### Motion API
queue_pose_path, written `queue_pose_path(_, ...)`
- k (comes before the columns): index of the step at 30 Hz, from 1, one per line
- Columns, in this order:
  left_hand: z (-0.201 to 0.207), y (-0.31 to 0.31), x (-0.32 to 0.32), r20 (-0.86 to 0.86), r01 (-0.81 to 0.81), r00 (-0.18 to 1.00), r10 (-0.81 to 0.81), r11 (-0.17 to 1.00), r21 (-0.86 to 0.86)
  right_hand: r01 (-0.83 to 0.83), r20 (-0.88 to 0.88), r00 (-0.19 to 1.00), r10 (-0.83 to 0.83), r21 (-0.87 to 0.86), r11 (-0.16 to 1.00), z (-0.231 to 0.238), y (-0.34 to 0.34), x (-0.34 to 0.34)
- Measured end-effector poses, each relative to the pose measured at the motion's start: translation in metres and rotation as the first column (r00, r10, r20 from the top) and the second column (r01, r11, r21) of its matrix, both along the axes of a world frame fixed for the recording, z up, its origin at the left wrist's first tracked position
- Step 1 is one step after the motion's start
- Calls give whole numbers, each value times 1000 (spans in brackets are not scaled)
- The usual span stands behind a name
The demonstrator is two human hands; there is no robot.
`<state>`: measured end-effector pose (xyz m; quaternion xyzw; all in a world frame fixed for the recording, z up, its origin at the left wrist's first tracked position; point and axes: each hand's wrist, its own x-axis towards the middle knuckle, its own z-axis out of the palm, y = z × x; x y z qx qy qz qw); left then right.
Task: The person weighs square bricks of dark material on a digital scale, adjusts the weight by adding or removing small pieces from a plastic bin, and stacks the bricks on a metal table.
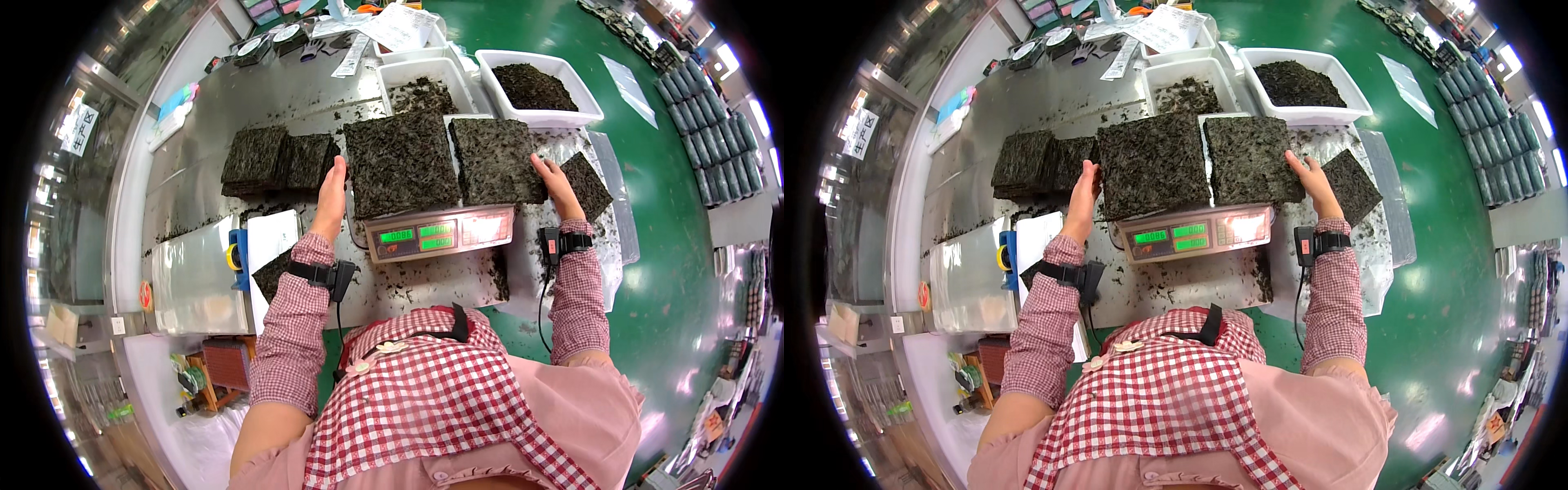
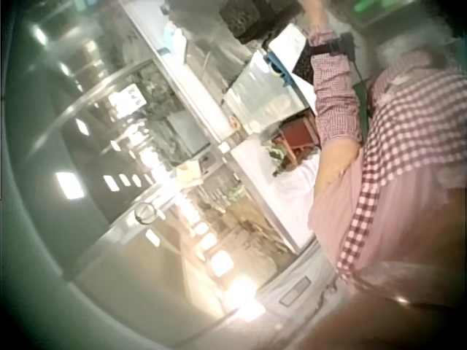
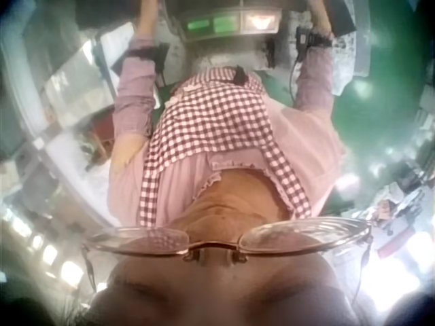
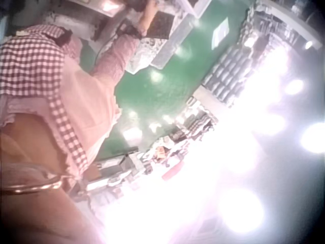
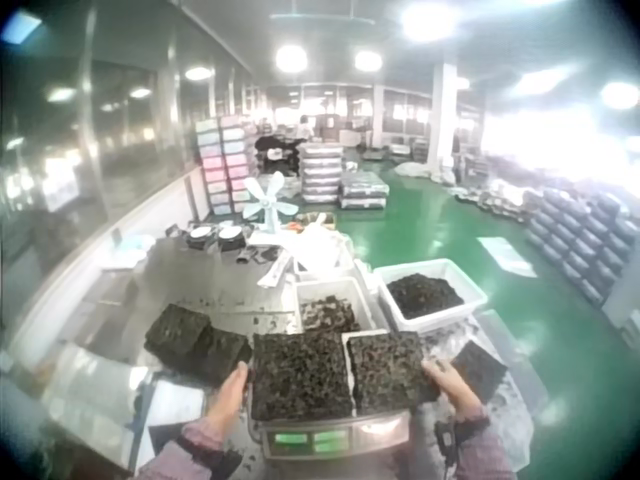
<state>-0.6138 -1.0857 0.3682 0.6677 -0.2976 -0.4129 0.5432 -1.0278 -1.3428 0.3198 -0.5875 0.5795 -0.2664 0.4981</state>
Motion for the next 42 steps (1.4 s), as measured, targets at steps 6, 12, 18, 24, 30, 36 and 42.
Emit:
queue_pose_path(6, 3, 7, 2, -60, 56, 997, -56, 998, -6, -108, 350, 930, 108, -22, 994, 50, 19, -1)
queue_pose_path(12, 17, 4, 6, -163, 46, 985, -54, 998, -53, -59, 645, 762, 53, -13, 998, 127, 58, 60)
queue_pose_path(18, 37, -9, 2, -330, 118, 932, -149, 987, -111, -123, 444, 873, 201, -199, 972, 69, 113, 190)
queue_pose_path(24, 41, -11, -1, -385, 92, 919, -90, 996, -14, -220, 300, 931, 208, 6, 975, 51, 95, 200)
queue_pose_path(30, 50, -3, 20, -413, 137, 899, -143, 990, -45, -507, 295, 850, 435, 237, 829, 106, 84, 198)
queue_pose_path(36, 75, 13, 15, 317, 202, 937, -144, 966, -159, -432, 284, 785, 551, -387, 814, 120, 111, 184)
queue_pose_path(42, 36, 6, 19, 715, 487, 483, -506, 833, 261, -631, 88, 729, 679, -299, 716, 77, 114, 176)
